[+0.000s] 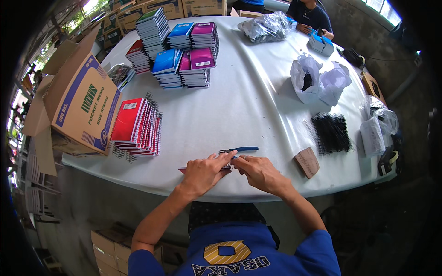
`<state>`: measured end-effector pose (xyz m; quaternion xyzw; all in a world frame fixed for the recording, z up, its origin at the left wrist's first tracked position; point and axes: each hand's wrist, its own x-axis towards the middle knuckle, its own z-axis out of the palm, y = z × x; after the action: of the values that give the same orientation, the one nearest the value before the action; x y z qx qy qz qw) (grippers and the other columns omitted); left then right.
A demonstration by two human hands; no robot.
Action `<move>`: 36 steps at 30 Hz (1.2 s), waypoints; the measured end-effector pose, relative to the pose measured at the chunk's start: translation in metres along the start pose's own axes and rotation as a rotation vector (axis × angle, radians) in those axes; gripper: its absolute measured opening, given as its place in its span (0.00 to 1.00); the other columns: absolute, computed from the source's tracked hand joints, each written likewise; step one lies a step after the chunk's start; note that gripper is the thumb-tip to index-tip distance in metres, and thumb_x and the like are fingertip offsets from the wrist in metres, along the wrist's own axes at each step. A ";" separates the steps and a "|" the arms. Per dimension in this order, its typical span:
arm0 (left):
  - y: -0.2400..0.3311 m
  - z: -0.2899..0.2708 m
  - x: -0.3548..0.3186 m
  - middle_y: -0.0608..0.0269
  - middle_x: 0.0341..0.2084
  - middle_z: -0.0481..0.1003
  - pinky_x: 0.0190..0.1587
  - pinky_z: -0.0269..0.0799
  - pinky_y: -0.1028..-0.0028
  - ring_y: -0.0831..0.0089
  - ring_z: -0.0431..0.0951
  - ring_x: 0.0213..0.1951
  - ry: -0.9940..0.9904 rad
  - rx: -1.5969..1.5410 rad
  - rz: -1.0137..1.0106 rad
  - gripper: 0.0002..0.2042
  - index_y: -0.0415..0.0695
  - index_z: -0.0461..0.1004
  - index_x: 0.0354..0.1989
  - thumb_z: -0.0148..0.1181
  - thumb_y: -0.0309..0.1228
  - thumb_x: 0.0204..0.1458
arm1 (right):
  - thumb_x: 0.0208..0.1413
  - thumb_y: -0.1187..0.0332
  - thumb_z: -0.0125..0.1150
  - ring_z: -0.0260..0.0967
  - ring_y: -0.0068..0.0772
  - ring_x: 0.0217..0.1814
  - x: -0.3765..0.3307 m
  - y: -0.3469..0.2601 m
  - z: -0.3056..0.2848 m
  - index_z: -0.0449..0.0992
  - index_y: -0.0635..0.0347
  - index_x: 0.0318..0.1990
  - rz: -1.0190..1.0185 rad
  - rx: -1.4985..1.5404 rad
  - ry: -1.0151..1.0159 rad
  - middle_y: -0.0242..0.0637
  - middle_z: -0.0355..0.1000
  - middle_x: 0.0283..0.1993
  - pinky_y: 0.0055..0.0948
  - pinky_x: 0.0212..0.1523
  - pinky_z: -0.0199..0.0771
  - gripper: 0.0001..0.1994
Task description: The person inserts a spiral binding into the holes of stacked notebook covers and pages by hand, then uses pliers to cut and crimp the ends of the spiral wire.
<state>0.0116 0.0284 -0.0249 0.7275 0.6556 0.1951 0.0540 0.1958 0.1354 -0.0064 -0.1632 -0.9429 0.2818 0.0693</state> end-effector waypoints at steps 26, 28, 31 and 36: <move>-0.008 0.000 0.003 0.61 0.60 0.69 0.37 0.80 0.60 0.55 0.78 0.48 -0.317 0.107 0.109 0.33 0.60 0.51 0.71 0.40 0.59 0.58 | 0.43 0.90 0.56 0.68 0.48 0.41 -0.048 0.096 -0.066 0.65 0.64 0.38 0.152 -0.231 0.671 0.45 0.66 0.39 0.43 0.43 0.69 0.15; -0.006 -0.009 0.003 0.57 0.63 0.66 0.39 0.79 0.59 0.52 0.75 0.53 -0.482 0.045 0.156 0.34 0.58 0.50 0.71 0.36 0.61 0.59 | 0.45 0.90 0.51 0.66 0.52 0.55 -0.019 0.107 -0.054 0.65 0.66 0.38 -0.022 -0.334 0.633 0.48 0.67 0.48 0.43 0.55 0.67 0.14; -0.008 -0.003 -0.003 0.56 0.60 0.68 0.39 0.79 0.61 0.54 0.77 0.50 -0.306 0.103 0.151 0.36 0.57 0.51 0.71 0.42 0.60 0.57 | 0.44 0.85 0.59 0.52 0.60 0.69 0.011 0.105 -0.047 0.69 0.63 0.44 -0.025 -0.493 0.304 0.49 0.62 0.61 0.54 0.69 0.52 0.17; -0.023 0.004 -0.013 0.59 0.53 0.72 0.37 0.79 0.65 0.60 0.78 0.43 -0.020 0.209 0.179 0.40 0.55 0.53 0.70 0.54 0.58 0.50 | 0.36 0.71 0.73 0.48 0.62 0.71 -0.004 0.138 -0.041 0.68 0.57 0.47 0.293 -0.369 0.170 0.47 0.56 0.68 0.58 0.69 0.49 0.27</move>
<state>-0.0089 0.0190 -0.0391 0.7866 0.6043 0.1224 -0.0332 0.2456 0.2632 -0.0487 -0.3310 -0.9355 0.0973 0.0760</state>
